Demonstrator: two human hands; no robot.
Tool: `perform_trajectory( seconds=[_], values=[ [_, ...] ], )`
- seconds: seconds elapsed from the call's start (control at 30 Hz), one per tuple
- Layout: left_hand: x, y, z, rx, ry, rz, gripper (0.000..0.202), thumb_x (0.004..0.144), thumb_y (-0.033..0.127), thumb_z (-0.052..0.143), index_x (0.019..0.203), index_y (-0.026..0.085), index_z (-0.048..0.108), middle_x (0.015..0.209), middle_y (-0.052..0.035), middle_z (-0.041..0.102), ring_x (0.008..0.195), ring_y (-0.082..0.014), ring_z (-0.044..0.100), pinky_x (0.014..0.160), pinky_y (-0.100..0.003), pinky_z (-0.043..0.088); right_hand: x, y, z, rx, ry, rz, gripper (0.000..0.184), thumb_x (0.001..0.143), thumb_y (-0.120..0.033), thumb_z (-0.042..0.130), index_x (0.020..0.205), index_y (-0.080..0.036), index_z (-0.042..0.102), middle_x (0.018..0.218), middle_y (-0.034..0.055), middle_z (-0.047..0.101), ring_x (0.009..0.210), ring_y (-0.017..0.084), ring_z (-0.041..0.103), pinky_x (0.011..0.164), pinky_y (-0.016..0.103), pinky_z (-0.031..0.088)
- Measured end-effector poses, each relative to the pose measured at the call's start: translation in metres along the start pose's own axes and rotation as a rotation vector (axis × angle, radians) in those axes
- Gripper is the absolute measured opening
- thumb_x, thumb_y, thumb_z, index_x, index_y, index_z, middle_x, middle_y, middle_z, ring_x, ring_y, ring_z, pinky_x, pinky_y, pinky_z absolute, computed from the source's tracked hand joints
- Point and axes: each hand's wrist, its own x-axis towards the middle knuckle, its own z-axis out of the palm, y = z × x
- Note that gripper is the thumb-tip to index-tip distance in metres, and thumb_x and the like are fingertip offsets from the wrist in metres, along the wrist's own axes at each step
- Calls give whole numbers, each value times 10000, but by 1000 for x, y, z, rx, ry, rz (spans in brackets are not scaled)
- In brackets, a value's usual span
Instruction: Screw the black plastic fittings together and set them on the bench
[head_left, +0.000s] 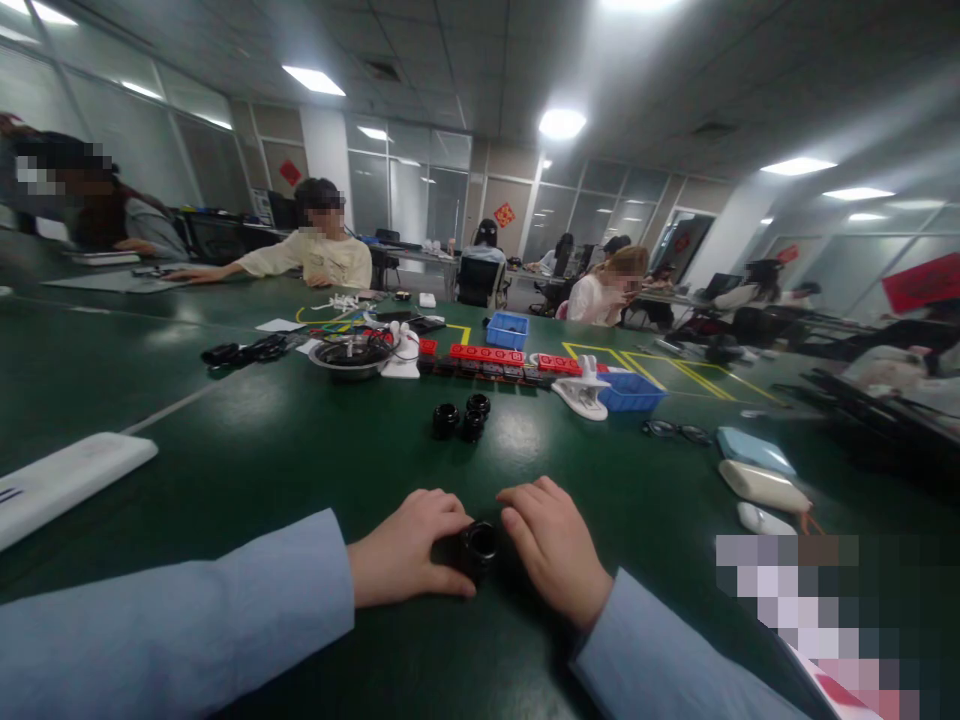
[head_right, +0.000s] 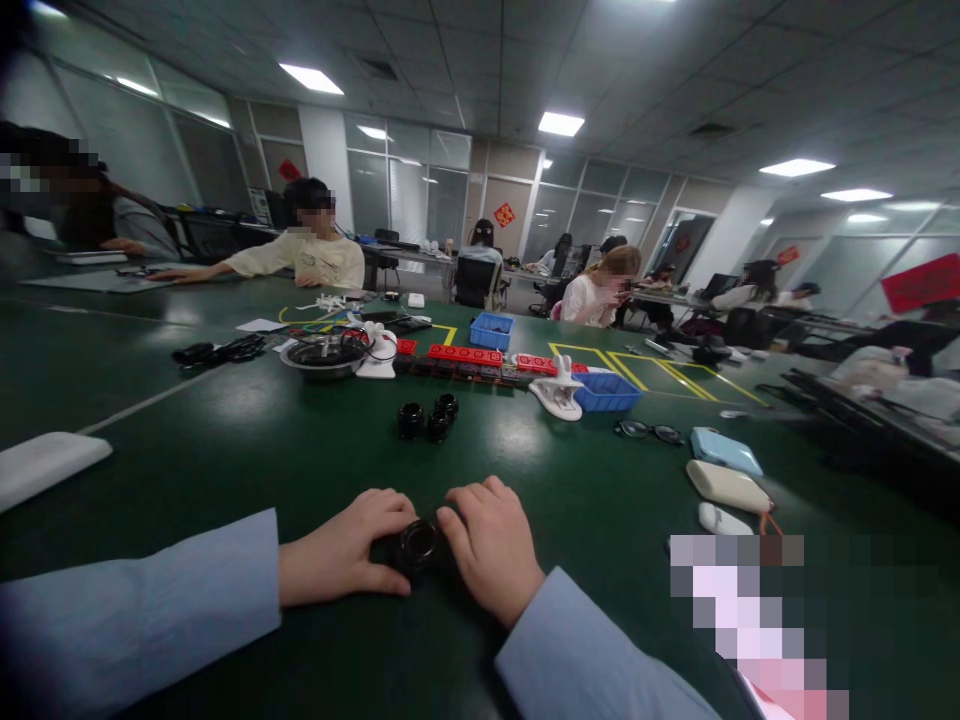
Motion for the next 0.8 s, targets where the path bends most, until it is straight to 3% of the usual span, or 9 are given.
perform_trajectory(
  seconds=[0.27, 0.6, 0.8],
  values=[
    [0, 1, 0, 15, 7, 5, 401, 646, 470, 714, 909, 194, 590, 910, -7, 542, 846, -198, 479, 772, -321, 347, -9, -19, -1, 56, 73, -99, 260, 837, -318, 494, 1020, -144, 556, 928, 84, 605, 829, 211, 490, 741, 365, 409],
    [1, 6, -2, 8, -3, -24, 347, 652, 419, 716, 872, 186, 584, 889, -1, 532, 833, -193, 475, 764, -320, 350, -7, -25, -2, 79, -57, -104, 168, 827, -253, 517, 949, -162, 589, 844, 57, 600, 779, 194, 473, 695, 337, 406],
    [1, 3, 1, 9, 10, 9, 373, 704, 507, 640, 871, 182, 567, 877, -12, 528, 810, -187, 466, 746, -322, 353, -9, -25, -3, 71, -80, -89, 287, 735, -261, 635, 996, -165, 568, 928, 59, 588, 839, 210, 474, 742, 362, 411]
  ],
)
